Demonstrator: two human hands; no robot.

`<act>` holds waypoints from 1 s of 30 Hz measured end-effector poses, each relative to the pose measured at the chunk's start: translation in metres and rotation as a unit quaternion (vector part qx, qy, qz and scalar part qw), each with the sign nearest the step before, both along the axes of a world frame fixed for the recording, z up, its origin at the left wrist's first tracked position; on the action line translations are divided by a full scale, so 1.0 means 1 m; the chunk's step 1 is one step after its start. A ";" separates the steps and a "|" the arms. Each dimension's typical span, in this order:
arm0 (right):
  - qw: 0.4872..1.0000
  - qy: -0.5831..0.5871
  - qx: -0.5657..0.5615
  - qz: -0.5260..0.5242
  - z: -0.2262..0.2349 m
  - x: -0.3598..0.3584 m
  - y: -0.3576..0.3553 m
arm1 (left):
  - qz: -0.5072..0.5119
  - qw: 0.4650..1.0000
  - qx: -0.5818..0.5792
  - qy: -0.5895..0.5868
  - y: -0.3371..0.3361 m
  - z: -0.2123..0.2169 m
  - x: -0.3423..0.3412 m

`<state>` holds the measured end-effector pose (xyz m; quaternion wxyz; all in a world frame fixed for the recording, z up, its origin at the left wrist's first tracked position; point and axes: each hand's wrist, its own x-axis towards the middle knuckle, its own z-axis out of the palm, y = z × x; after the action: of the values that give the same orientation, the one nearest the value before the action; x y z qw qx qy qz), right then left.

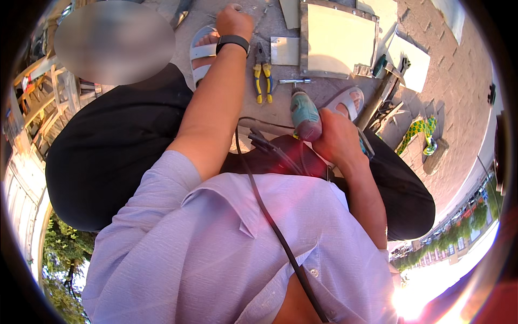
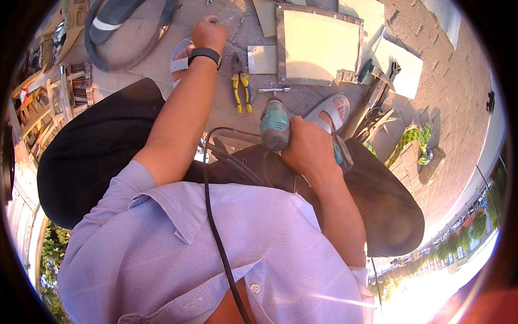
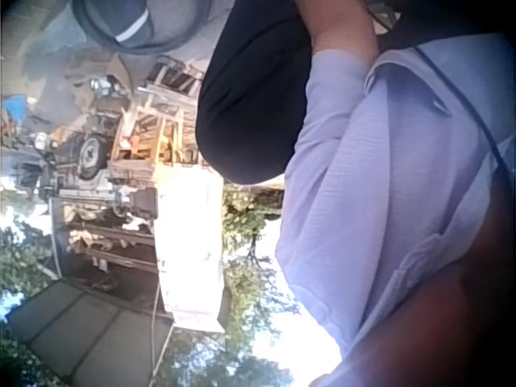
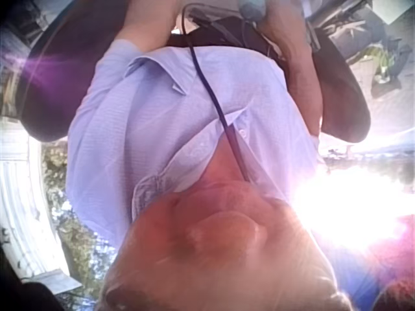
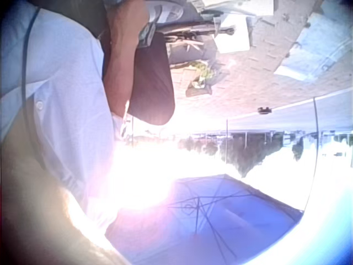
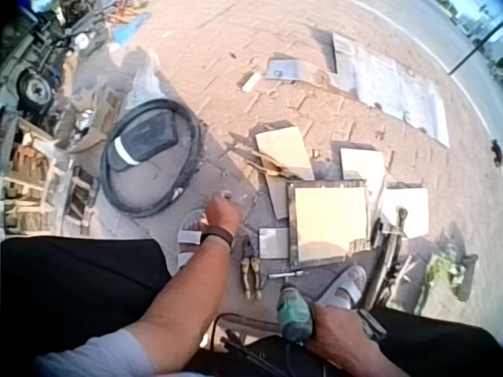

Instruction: The person sits on the ground and uses a power drill to drive screws into the corners of a rectangular frame. They repeatedly position the drill, fasten the screws, and inspect the frame's alignment and stability.

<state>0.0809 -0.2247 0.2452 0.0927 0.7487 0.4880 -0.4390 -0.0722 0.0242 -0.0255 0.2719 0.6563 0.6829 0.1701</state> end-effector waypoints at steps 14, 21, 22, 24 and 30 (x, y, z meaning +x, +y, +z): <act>1.000 0.007 0.000 -0.004 -0.005 0.002 -0.004 | -0.043 0.999 0.001 0.007 0.005 0.024 0.035; 1.000 0.003 0.003 -0.027 -0.002 0.007 -0.004 | -0.047 0.997 0.035 0.042 0.006 0.007 0.009; 1.000 0.001 0.001 -0.026 -0.003 0.008 -0.005 | -0.052 0.997 0.035 0.038 0.006 0.007 0.006; 1.000 -0.001 -0.003 -0.025 -0.003 0.010 -0.006 | -0.074 0.995 0.033 0.066 0.005 0.008 0.001; 1.000 0.002 0.006 -0.020 -0.006 0.010 -0.011 | -0.108 0.990 0.051 0.080 0.006 0.001 -0.007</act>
<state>0.0910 -0.2357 0.2395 0.0785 0.7581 0.4756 -0.4393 -0.0788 0.0304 -0.0243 0.1993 0.7508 0.6180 0.1212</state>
